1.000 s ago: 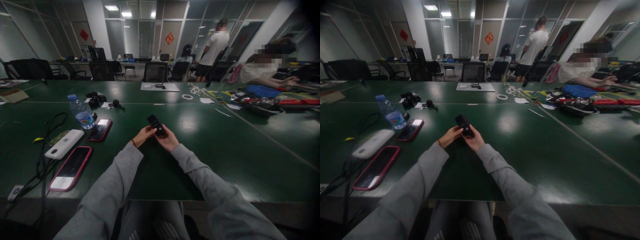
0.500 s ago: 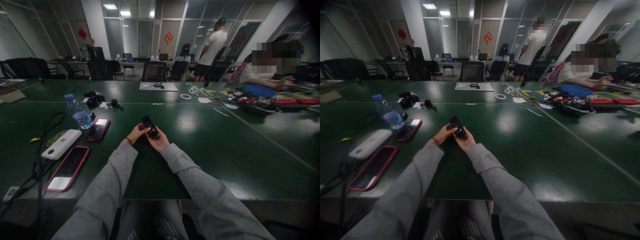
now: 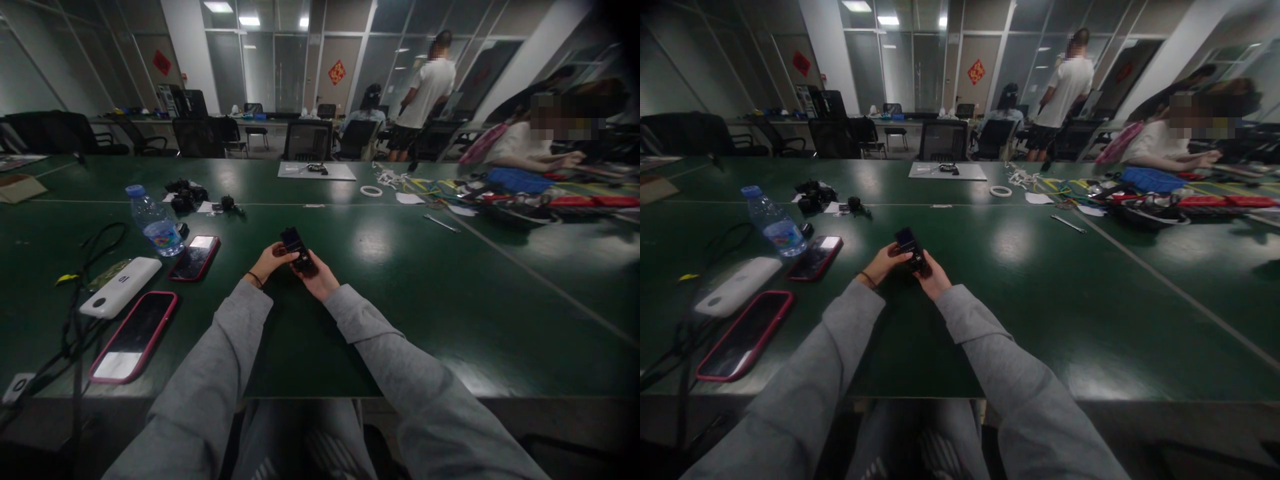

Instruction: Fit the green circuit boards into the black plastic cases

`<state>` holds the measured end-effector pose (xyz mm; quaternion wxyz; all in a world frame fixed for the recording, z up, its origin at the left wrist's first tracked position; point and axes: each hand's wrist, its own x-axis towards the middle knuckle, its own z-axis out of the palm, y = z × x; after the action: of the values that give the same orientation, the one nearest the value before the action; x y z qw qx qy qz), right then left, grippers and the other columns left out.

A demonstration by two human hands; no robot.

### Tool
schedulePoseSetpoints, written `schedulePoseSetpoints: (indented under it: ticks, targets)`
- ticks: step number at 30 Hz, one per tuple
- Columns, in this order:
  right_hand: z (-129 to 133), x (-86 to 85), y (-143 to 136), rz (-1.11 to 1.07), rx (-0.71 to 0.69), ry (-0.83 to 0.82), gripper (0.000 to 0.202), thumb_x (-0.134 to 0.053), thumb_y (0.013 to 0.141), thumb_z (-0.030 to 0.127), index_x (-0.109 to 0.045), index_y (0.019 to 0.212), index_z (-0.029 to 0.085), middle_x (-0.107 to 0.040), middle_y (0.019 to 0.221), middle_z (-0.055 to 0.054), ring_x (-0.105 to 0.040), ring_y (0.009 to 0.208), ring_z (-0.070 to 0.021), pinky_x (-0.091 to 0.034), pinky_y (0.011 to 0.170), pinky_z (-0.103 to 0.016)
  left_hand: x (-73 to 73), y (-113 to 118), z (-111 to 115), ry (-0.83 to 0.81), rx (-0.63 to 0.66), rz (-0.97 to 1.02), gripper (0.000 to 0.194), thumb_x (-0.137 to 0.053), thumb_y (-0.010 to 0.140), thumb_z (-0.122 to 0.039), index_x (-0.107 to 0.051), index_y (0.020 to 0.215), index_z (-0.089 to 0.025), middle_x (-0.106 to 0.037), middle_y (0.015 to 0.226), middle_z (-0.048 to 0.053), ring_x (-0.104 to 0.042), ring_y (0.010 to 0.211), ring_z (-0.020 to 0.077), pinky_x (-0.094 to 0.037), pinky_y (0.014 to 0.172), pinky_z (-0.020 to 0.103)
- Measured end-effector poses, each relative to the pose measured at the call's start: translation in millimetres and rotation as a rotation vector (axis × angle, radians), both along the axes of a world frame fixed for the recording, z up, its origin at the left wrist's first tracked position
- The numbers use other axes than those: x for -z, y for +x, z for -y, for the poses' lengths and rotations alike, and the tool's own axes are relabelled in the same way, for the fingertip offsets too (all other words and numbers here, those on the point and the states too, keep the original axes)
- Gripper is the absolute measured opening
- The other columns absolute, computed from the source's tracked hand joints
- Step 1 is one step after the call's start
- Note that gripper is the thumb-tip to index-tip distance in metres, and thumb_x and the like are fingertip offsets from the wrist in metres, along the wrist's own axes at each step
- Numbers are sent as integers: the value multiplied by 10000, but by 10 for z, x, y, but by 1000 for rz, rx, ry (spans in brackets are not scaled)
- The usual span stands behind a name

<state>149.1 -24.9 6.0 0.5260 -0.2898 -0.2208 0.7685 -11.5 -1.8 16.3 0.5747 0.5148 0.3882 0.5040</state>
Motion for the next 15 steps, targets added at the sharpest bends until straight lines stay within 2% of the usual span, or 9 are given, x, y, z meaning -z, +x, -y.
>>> schedulePoseSetpoints:
  ticks: [4,9,15]
  targets:
    - [-12,21,-1,132,80,81,213,-729,817,392,-651,904,214,-678,882,11,-623,812,-130,-522,695,-251,-15,-21,-7,-14,-15,-14,601,-872,598,-336,-635,1101,-107,-671,1142,128,-620,1049,200,-414,1031,402]
    - [-14,17,44,313,145,234,366,-795,707,457,-666,942,207,-678,950,17,-611,884,-114,-473,763,-220,-27,-50,-9,-11,-20,-60,635,-875,595,-341,-640,1132,-98,-670,1160,139,-624,1048,207,-419,1024,398]
    - [-52,78,64,358,163,251,408,-830,669,409,-681,984,198,-681,993,-10,-618,926,-123,-472,839,-240,26,-68,-21,-13,31,-70,674,-884,580,-321,-636,1172,-117,-693,1121,125,-643,1021,215,-444,992,403]
